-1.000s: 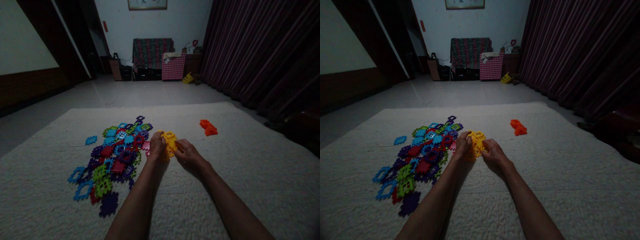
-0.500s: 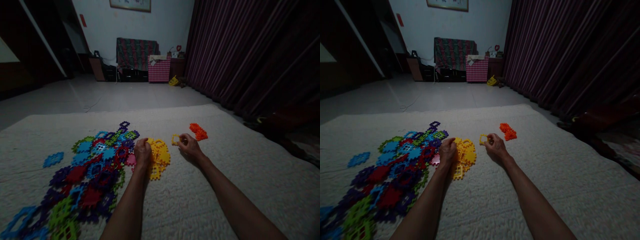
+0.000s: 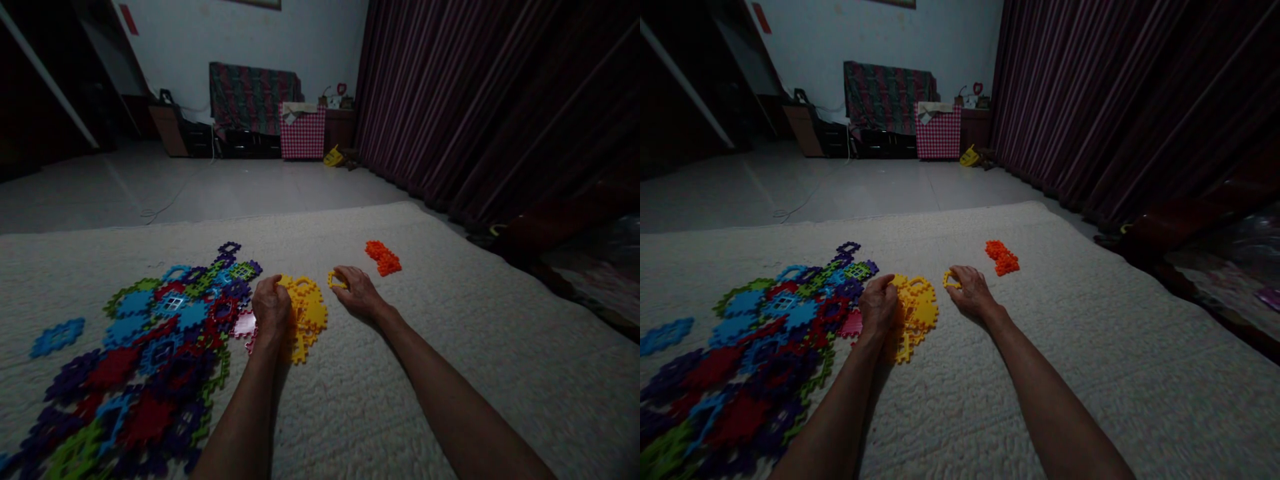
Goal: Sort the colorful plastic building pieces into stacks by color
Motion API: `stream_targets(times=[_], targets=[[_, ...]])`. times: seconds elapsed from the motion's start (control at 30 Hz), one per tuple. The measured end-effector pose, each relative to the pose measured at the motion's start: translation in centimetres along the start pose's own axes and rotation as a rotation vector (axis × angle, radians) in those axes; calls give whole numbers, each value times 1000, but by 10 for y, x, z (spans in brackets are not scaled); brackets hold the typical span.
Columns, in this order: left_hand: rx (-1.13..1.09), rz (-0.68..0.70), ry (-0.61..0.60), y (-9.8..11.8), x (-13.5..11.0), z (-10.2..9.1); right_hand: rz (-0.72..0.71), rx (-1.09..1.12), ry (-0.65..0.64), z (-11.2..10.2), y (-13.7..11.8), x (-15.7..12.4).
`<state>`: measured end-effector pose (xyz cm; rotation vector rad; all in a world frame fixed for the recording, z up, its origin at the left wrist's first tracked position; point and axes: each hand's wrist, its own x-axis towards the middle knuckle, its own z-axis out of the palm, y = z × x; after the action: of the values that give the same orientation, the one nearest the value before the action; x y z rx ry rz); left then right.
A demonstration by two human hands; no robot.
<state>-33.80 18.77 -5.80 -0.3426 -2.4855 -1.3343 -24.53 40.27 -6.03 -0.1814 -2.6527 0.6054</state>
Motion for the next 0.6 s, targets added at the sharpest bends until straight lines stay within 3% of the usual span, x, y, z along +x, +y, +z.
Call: stream_targets(times=[0.13, 0.33, 0.47, 0.6], targets=[[6, -4, -25, 8, -2, -2, -9, 75, -32, -12, 2, -5], [-27, 43, 10, 18, -4, -5, 11, 85, -74, -54, 8, -34], [-53, 54, 33, 17, -4, -4, 26, 66, -41, -81, 37, -61], [-43, 68, 69, 18, -2, -5, 83, 21, 57, -89, 70, -80]])
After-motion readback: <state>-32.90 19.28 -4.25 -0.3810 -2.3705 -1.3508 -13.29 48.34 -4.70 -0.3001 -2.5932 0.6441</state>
